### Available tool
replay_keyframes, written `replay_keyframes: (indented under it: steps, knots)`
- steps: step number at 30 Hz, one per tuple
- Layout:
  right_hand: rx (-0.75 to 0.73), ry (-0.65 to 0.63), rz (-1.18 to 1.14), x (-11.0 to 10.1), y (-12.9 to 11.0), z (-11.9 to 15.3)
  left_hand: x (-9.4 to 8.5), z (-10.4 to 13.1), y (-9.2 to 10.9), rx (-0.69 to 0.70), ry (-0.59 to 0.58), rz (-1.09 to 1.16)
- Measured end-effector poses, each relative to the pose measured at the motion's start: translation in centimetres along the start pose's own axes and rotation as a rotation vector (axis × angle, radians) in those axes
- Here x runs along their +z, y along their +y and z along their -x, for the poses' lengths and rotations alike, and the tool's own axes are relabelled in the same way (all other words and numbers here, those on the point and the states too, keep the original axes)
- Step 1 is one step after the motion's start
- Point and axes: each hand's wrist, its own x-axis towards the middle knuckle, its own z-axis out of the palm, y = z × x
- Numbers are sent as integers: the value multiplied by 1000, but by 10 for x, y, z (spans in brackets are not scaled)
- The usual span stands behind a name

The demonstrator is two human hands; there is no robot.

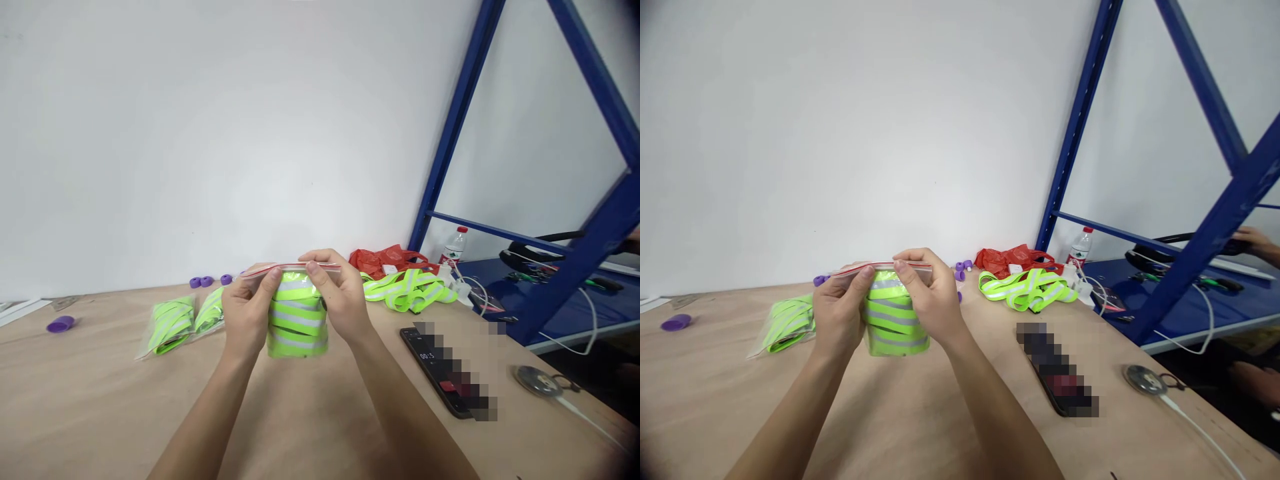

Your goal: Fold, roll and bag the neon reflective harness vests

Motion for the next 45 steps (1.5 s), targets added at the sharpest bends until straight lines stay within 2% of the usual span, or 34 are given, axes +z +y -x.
replay_keyframes:
  steps: [3, 6, 13, 16, 19, 24, 25, 27, 30, 32, 34, 36, 40, 45]
  knots:
    - [-35, 44, -36, 0, 3, -1, -3, -2, -1, -41, 98, 4]
    - [-69, 85, -25, -1, 4, -2, -6, -5, 0, -11, 136, 5]
    - [-110, 115, 5, -2, 1, 1, -7, -6, 10, 10, -11, 42]
    - [-124, 141, 40, -3, -1, 1, -14, -11, 15, 3, -69, -7]
    - [-141, 132, 74, -7, -3, 0, -29, -19, 25, -102, -241, -126]
    - [-35, -65, 117, -13, -3, -4, -53, -27, 46, -384, -743, -391]
    - [-16, -98, 147, -14, -2, -5, -55, -28, 48, -431, -814, -433]
    - [2, -120, 233, -16, 1, -6, -57, -28, 45, -509, -867, -490]
    - [-25, -25, 354, -22, 6, -10, -60, -32, 22, -569, -775, -562]
    - [-55, 59, 377, -28, 7, -13, -62, -36, -2, -556, -613, -633]
    - [-87, 119, 375, -33, 6, -15, -65, -39, -29, -446, -359, -676]
    - [-117, 158, 378, -37, 5, -16, -66, -40, -52, -364, -266, -702]
    - [-129, 173, 415, -39, 4, -17, -71, -37, -78, -312, -314, -862]
    - [-99, 141, 530, -40, 8, -18, -79, -37, -83, -299, -389, -998]
